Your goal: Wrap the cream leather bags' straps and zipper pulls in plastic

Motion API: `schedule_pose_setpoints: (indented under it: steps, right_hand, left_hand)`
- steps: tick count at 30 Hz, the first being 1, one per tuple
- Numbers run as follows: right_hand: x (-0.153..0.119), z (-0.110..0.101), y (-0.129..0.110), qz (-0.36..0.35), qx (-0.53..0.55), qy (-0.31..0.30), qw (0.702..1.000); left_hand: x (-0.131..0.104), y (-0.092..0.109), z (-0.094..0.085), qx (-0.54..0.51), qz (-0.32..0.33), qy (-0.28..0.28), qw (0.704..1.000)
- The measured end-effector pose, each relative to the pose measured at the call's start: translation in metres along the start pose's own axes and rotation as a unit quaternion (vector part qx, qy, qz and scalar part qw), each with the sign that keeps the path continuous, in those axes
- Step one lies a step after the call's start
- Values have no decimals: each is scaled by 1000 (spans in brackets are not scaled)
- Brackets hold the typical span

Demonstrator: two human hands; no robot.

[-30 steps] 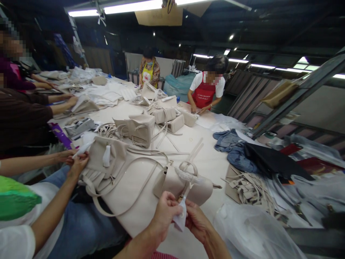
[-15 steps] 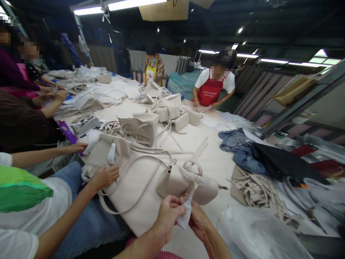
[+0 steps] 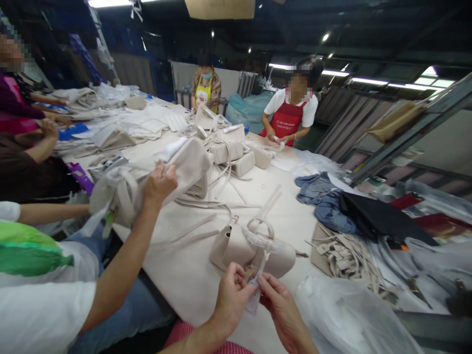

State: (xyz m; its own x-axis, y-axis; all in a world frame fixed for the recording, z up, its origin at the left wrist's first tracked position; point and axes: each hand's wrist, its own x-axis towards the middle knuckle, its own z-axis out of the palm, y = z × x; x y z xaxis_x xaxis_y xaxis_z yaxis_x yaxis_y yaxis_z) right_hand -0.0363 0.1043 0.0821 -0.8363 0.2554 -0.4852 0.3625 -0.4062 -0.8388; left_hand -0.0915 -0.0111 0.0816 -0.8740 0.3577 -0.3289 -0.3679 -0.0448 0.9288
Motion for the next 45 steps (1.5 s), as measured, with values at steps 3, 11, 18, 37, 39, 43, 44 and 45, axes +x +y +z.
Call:
schedule_pose_setpoints:
  steps: [3, 11, 18, 37, 39, 43, 44, 45]
  right_hand:
    - [4, 2, -2, -7, 2, -6, 1000]
    - [-1, 0, -9, 6, -32, 8, 999]
    - [1, 1, -8, 1, -47, 16, 999]
    - [2, 1, -6, -12, -78, 36, 996]
    - [2, 1, -5, -23, -91, 47, 995]
    - [4, 5, -7, -52, -110, 50, 991]
    - [4, 7, -8, -57, -112, 52, 991]
    - [3, 8, -9, -62, -113, 55, 990]
  left_hand:
    - [3, -3, -3, -22, -51, -13, 998]
    - [12, 12, -8, -55, -93, -59, 992]
    - [9, 14, -4, -113, -70, -49, 990]
    - [13, 9, -9, -87, 32, -2, 996]
    - [12, 8, -10, 10, 108, 18, 994]
    - [7, 6, -17, 265, 377, 45, 887]
    - [6, 6, -19, 321, 456, 39, 830]
    - [6, 6, -21, 365, 522, 28, 770]
